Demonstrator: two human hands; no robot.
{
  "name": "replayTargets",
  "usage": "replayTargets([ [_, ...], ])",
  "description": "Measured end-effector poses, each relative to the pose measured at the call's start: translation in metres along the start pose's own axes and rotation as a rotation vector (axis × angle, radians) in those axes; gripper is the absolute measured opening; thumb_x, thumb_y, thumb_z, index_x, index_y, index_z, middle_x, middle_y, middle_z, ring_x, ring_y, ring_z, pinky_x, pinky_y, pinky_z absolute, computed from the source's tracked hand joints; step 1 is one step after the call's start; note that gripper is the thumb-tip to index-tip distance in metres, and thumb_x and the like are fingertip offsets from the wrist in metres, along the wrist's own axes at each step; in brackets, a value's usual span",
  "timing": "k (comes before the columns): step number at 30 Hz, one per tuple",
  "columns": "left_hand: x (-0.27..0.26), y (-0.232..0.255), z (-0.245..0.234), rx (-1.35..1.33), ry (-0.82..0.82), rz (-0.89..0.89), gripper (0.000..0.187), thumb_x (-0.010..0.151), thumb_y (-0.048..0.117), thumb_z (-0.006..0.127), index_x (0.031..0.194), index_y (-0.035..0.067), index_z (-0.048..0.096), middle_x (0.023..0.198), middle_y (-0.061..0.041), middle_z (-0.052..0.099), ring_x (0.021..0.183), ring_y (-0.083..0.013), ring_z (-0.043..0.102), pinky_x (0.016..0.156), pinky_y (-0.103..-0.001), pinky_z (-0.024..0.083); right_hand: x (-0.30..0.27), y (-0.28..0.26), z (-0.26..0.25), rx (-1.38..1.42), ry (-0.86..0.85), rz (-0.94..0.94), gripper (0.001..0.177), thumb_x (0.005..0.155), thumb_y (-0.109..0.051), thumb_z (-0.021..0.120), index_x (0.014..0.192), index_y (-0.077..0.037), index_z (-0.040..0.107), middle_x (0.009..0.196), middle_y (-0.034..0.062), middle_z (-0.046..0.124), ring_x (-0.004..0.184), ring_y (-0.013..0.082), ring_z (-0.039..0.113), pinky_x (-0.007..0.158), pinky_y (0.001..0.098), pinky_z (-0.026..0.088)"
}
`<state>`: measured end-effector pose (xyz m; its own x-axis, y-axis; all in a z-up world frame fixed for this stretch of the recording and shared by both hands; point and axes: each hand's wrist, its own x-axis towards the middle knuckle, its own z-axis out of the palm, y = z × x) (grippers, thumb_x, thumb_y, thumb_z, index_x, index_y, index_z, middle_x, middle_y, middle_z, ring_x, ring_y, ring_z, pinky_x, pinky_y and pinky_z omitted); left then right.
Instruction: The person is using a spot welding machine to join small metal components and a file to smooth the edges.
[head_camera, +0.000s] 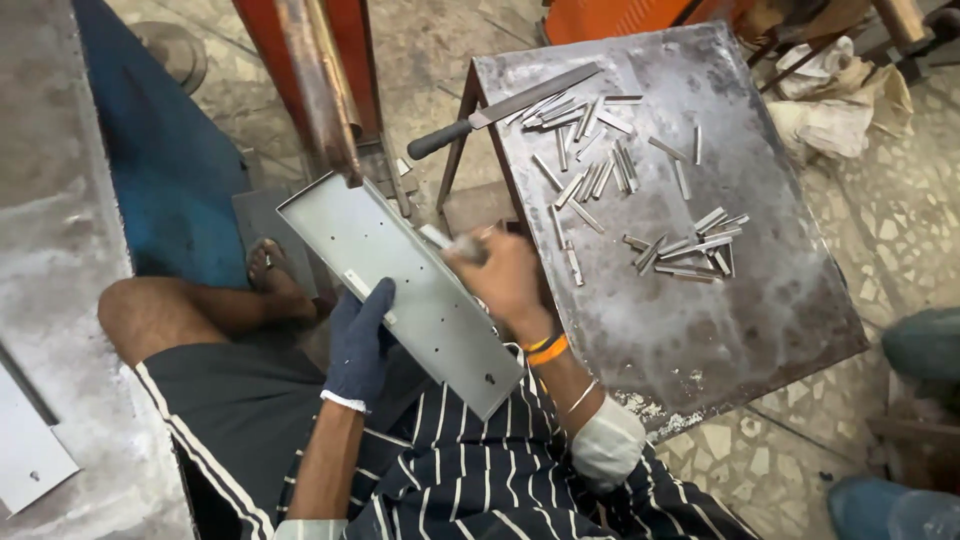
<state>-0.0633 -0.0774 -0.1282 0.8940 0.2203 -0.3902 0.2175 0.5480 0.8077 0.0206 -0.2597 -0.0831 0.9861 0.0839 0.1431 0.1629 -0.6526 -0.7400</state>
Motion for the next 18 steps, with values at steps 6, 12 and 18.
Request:
replayTargets([
  [6, 0.004, -0.011, -0.014, 0.065, -0.004, 0.073, 0.036, 0.096, 0.023, 0.068, 0.12, -0.003, 0.069, 0.108, -0.007, 0.074, 0.096, -0.0135, 0.067, 0.084, -0.03, 0.054, -0.04, -0.034, 0.035, -0.124, -0.093, -0.21, 0.019, 0.078, -0.022, 0.08, 0.094, -0.012, 0.076, 0.079, 0.0142, 0.075, 0.073, 0.0325, 0.074, 0.066, 0.0423, 0.056],
  [12, 0.0, -0.003, -0.013, 0.01, 0.041, 0.022, 0.032, 0.094, 0.021, 0.067, 0.117, -0.002, 0.068, 0.103, -0.008, 0.073, 0.089, -0.0151, 0.07, 0.075, -0.031, 0.057, -0.049, -0.054, 0.029, -0.101, -0.16, -0.207, 0.021, 0.081, -0.023, 0.08, 0.099, -0.013, 0.075, 0.08, 0.0141, 0.074, 0.073, 0.0345, 0.072, 0.065, 0.0437, 0.055],
  [18, 0.017, -0.035, -0.032, 0.059, 0.078, 0.143, 0.028, 0.096, 0.017, 0.071, 0.112, -0.005, 0.073, 0.097, -0.008, 0.074, 0.083, -0.0127, 0.064, 0.071, -0.029, 0.051, -0.045, -0.085, 0.011, 0.064, -0.109, -0.196, 0.024, 0.09, -0.023, 0.073, 0.103, -0.004, 0.067, 0.093, 0.0152, 0.07, 0.083, 0.0342, 0.071, 0.071, 0.0434, 0.055],
])
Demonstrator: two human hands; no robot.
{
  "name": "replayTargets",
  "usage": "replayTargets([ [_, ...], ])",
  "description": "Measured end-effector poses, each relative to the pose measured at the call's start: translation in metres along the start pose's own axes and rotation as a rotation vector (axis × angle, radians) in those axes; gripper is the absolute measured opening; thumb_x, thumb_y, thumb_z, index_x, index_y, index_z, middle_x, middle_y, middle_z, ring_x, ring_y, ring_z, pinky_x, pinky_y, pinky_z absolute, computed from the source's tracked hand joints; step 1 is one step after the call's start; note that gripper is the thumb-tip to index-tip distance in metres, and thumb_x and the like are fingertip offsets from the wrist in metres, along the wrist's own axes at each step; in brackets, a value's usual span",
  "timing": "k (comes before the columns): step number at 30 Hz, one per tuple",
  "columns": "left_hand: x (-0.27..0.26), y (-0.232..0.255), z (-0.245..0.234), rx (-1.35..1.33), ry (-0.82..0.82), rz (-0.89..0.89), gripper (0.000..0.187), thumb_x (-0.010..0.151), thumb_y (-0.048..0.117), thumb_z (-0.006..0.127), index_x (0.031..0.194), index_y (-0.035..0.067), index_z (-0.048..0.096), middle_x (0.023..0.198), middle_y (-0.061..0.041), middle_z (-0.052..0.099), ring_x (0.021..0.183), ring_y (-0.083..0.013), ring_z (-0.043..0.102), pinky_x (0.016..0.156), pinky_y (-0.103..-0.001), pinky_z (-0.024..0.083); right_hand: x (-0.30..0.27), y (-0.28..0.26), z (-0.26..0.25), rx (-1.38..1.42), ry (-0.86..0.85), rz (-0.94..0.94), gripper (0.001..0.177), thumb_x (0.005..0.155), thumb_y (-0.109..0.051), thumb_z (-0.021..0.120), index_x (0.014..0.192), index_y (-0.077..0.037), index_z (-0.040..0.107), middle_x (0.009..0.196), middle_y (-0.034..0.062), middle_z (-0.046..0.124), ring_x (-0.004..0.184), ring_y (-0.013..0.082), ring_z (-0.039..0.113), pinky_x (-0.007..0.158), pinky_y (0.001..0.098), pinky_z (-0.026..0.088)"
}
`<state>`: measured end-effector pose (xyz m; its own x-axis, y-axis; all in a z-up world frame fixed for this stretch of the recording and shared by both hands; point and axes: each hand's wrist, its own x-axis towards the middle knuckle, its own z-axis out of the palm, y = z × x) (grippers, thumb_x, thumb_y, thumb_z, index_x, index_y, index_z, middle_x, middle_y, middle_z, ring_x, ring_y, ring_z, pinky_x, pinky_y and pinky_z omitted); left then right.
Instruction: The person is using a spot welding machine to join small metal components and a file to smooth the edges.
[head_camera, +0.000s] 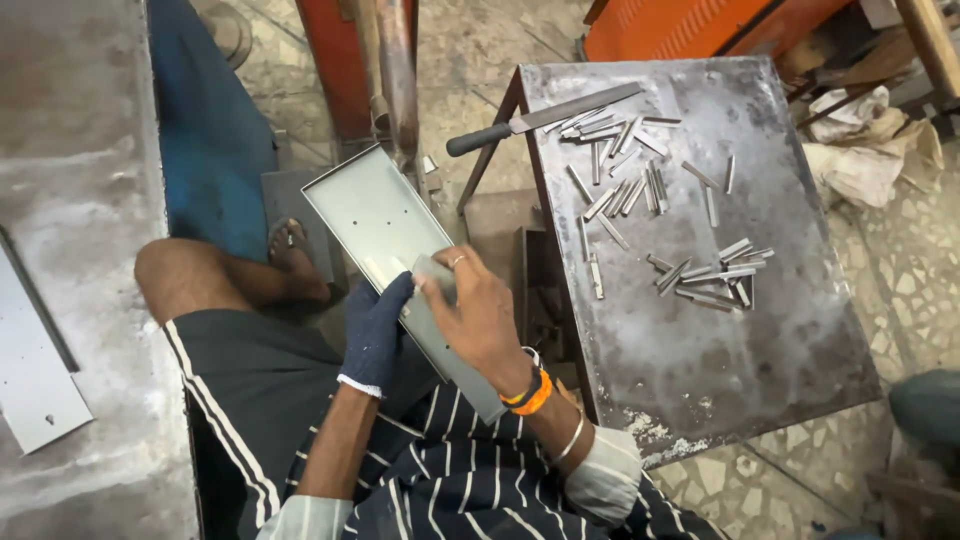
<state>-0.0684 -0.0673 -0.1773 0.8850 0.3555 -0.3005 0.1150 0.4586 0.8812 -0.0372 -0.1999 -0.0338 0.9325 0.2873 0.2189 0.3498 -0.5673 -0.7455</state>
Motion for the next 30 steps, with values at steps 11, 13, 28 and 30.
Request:
replayTargets([
  [11, -0.017, 0.034, 0.009, 0.248, 0.048, 0.202, 0.028, 0.097, 0.019, 0.069, 0.11, -0.005, 0.072, 0.093, -0.008, 0.074, 0.082, -0.0123, 0.064, 0.071, -0.031, 0.051, -0.009, -0.013, 0.019, -0.23, 0.076, -0.245, 0.022, 0.091, -0.006, 0.065, 0.113, -0.005, 0.068, 0.101, 0.0127, 0.064, 0.095, 0.0332, 0.067, 0.078, 0.0437, 0.054],
  [13, -0.019, 0.039, 0.009, 0.228, 0.049, 0.27, 0.029, 0.095, 0.02, 0.068, 0.111, -0.004, 0.07, 0.098, -0.006, 0.077, 0.087, -0.0118, 0.069, 0.074, -0.03, 0.054, -0.009, -0.011, 0.02, -0.227, 0.071, -0.251, 0.027, 0.089, -0.004, 0.065, 0.116, -0.005, 0.068, 0.102, 0.0126, 0.064, 0.095, 0.033, 0.067, 0.077, 0.0435, 0.054],
  [28, -0.035, 0.086, 0.011, -0.022, -0.018, 0.036, 0.027, 0.093, 0.017, 0.071, 0.109, -0.004, 0.074, 0.093, -0.007, 0.075, 0.078, -0.0143, 0.066, 0.069, -0.031, 0.054, 0.007, 0.011, -0.01, -0.326, 0.165, -0.242, 0.027, 0.093, -0.017, 0.074, 0.117, -0.005, 0.073, 0.073, 0.0131, 0.071, 0.06, 0.0292, 0.068, 0.056, 0.0383, 0.052],
  [30, -0.037, 0.092, 0.012, -0.023, -0.051, 0.069, 0.029, 0.092, 0.018, 0.07, 0.112, -0.003, 0.072, 0.095, -0.007, 0.075, 0.08, -0.0132, 0.068, 0.071, -0.03, 0.056, 0.01, 0.006, -0.014, -0.332, 0.158, -0.318, 0.03, 0.095, -0.016, 0.073, 0.121, -0.002, 0.072, 0.072, 0.0137, 0.069, 0.058, 0.0282, 0.067, 0.054, 0.0376, 0.05],
])
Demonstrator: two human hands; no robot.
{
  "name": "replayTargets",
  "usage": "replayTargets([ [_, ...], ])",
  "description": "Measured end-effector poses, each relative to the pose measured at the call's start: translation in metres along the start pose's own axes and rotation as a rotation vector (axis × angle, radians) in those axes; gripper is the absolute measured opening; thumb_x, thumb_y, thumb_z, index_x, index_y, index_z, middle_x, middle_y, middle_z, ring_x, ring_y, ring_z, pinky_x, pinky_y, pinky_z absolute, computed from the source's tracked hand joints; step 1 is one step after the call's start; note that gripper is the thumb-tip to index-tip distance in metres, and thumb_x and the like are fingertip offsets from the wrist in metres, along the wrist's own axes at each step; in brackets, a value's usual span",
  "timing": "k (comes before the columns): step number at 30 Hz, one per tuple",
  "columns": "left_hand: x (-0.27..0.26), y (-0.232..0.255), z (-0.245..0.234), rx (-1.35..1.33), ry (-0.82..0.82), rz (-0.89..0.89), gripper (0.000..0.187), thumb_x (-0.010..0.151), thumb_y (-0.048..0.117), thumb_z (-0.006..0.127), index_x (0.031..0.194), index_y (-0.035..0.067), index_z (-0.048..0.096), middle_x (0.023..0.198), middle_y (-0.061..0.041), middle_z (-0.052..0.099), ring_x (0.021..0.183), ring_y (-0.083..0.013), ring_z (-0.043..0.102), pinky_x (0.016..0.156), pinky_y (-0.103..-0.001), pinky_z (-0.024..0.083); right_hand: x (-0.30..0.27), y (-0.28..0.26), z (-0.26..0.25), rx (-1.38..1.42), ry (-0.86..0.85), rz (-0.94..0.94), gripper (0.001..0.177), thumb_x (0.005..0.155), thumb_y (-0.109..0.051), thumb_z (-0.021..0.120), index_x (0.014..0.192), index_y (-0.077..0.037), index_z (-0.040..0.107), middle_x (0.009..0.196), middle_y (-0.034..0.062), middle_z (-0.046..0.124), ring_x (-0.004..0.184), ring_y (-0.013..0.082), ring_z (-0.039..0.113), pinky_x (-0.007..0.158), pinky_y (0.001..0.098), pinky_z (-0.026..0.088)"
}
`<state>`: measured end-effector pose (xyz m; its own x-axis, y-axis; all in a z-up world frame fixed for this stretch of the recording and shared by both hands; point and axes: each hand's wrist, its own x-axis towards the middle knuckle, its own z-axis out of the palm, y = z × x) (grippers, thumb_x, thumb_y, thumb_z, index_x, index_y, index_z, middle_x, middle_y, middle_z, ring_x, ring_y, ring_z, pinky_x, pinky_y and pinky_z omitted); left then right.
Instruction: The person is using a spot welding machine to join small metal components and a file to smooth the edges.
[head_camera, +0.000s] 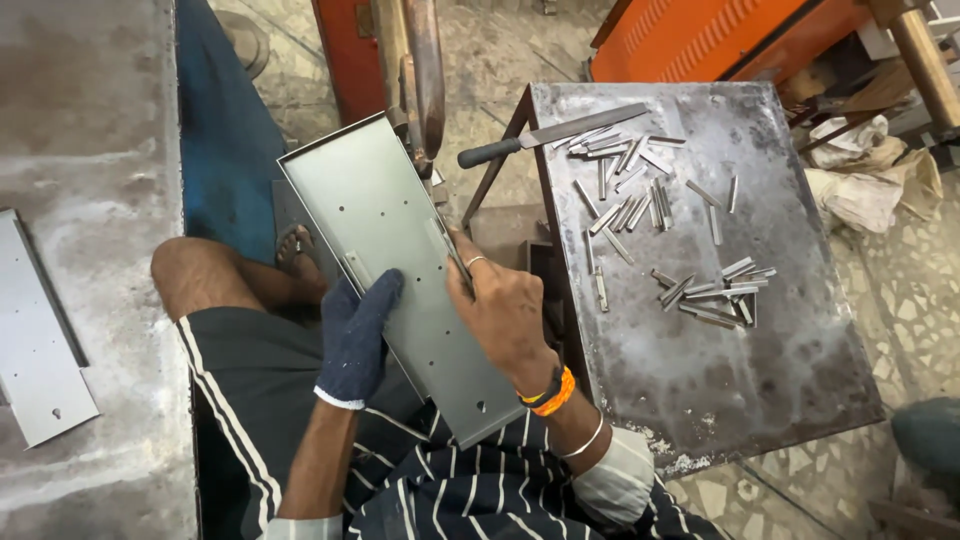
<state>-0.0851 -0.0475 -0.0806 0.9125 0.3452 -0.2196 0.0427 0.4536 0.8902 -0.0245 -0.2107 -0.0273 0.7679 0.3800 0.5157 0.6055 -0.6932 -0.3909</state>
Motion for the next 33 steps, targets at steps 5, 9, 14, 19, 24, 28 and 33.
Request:
replayTargets([
  [5, -0.003, 0.019, 0.003, 0.056, 0.01, 0.051, 0.029, 0.093, 0.017, 0.071, 0.112, -0.005, 0.072, 0.096, -0.007, 0.074, 0.081, -0.0129, 0.067, 0.072, -0.03, 0.055, 0.016, -0.013, -0.014, 0.004, -0.003, -0.033, 0.033, 0.096, -0.014, 0.072, 0.125, 0.001, 0.071, 0.064, 0.0131, 0.066, 0.051, 0.0264, 0.064, 0.05, 0.038, 0.047],
  [9, -0.001, 0.027, 0.001, 0.043, 0.013, 0.042, 0.029, 0.091, 0.015, 0.07, 0.114, -0.003, 0.071, 0.097, -0.006, 0.076, 0.081, -0.0127, 0.069, 0.073, -0.03, 0.056, 0.021, -0.017, -0.017, -0.007, 0.026, -0.017, 0.033, 0.095, -0.014, 0.074, 0.124, 0.001, 0.072, 0.058, 0.0124, 0.063, 0.045, 0.0256, 0.061, 0.047, 0.0378, 0.045],
  [14, 0.001, 0.048, 0.014, 0.122, -0.04, 0.105, 0.028, 0.092, 0.013, 0.074, 0.113, -0.006, 0.072, 0.096, -0.008, 0.074, 0.081, -0.0131, 0.067, 0.072, -0.03, 0.055, 0.029, -0.019, -0.019, -0.021, 0.057, 0.02, 0.03, 0.094, -0.018, 0.074, 0.121, -0.003, 0.074, 0.061, 0.0139, 0.064, 0.048, 0.0283, 0.063, 0.048, 0.039, 0.046],
  [19, 0.006, 0.063, 0.03, 0.265, -0.052, 0.145, 0.04, 0.081, 0.011, 0.077, 0.117, -0.001, 0.064, 0.094, -0.005, 0.075, 0.077, -0.0102, 0.07, 0.068, -0.027, 0.059, 0.044, -0.022, -0.027, -0.056, 0.019, 0.092, 0.03, 0.094, -0.021, 0.072, 0.119, -0.006, 0.076, 0.059, 0.0163, 0.063, 0.049, 0.0327, 0.063, 0.049, 0.0427, 0.047],
  [24, 0.016, 0.065, 0.032, 0.129, -0.037, 0.122, 0.034, 0.088, 0.009, 0.076, 0.118, -0.003, 0.067, 0.093, -0.007, 0.073, 0.076, -0.0113, 0.065, 0.067, -0.027, 0.054, 0.056, -0.021, -0.028, -0.078, -0.059, 0.154, 0.029, 0.095, -0.026, 0.069, 0.115, -0.006, 0.077, 0.054, 0.0165, 0.06, 0.047, 0.0355, 0.062, 0.05, 0.0469, 0.047],
  [28, 0.02, 0.068, 0.031, 0.043, -0.055, 0.065, 0.032, 0.087, 0.009, 0.075, 0.116, -0.002, 0.068, 0.093, -0.006, 0.074, 0.077, -0.0112, 0.067, 0.068, -0.028, 0.056, 0.063, -0.022, -0.029, -0.079, -0.05, 0.15, 0.026, 0.095, -0.026, 0.069, 0.108, -0.006, 0.078, 0.055, 0.0171, 0.06, 0.049, 0.037, 0.063, 0.051, 0.0477, 0.047],
  [33, 0.018, 0.074, 0.035, 0.036, -0.035, 0.066, 0.033, 0.086, 0.009, 0.074, 0.116, -0.002, 0.067, 0.095, -0.006, 0.073, 0.079, -0.0114, 0.066, 0.07, -0.028, 0.054, 0.064, -0.023, -0.025, -0.152, -0.056, 0.159, 0.028, 0.094, -0.03, 0.07, 0.077, -0.007, 0.074, 0.056, 0.0192, 0.062, 0.052, 0.04, 0.064, 0.051, 0.0495, 0.048],
])
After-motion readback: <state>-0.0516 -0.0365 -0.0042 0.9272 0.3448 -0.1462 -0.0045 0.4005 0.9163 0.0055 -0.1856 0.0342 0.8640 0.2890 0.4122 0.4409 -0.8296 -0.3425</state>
